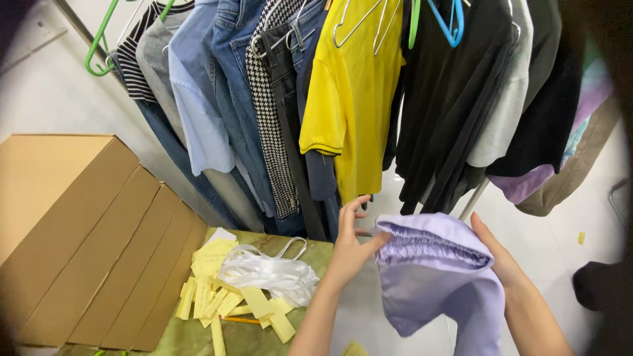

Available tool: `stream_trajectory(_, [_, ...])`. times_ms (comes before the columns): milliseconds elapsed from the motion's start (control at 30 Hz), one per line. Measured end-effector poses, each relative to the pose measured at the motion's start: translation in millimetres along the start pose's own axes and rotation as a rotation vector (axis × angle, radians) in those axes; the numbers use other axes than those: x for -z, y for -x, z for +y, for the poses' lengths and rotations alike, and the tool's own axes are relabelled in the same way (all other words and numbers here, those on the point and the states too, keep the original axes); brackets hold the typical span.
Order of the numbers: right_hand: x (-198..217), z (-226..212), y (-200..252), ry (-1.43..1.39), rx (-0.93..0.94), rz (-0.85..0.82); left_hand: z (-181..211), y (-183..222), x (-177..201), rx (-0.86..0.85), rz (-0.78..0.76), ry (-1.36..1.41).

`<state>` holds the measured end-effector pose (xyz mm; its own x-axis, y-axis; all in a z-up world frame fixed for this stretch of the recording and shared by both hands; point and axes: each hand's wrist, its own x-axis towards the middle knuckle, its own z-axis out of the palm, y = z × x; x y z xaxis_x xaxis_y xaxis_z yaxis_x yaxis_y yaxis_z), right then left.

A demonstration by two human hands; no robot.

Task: Packing clothes into bags and boxes, tying decorative ribbons, and hanging garments on a rack.

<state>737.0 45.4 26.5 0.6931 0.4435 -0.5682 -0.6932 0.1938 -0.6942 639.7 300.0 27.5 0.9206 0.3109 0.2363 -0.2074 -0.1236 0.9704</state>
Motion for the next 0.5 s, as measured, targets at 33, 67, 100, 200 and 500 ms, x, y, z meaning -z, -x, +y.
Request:
stream_trajectory(33, [-7,-3,7,-0.027,-0.08,-0.006,24,2,3,-0.091,-0.062,-0.064])
stream_trajectory(67, [-13,-7,9,-0.028,-0.065,-0.007,28,-3,2,-0.105,-0.068,-0.063])
stream_trajectory(100, [-18,-11,12,-0.053,-0.141,-0.017,31,-7,1,-0.078,-0.168,-0.109])
stream_trajectory(200, [-21,-14,4,0.068,0.037,0.015,34,-16,-4,-0.001,-0.181,-0.184])
stream_trajectory(500, [-48,-19,13,0.579,0.618,0.354,42,-36,-25,-0.067,0.113,-0.336])
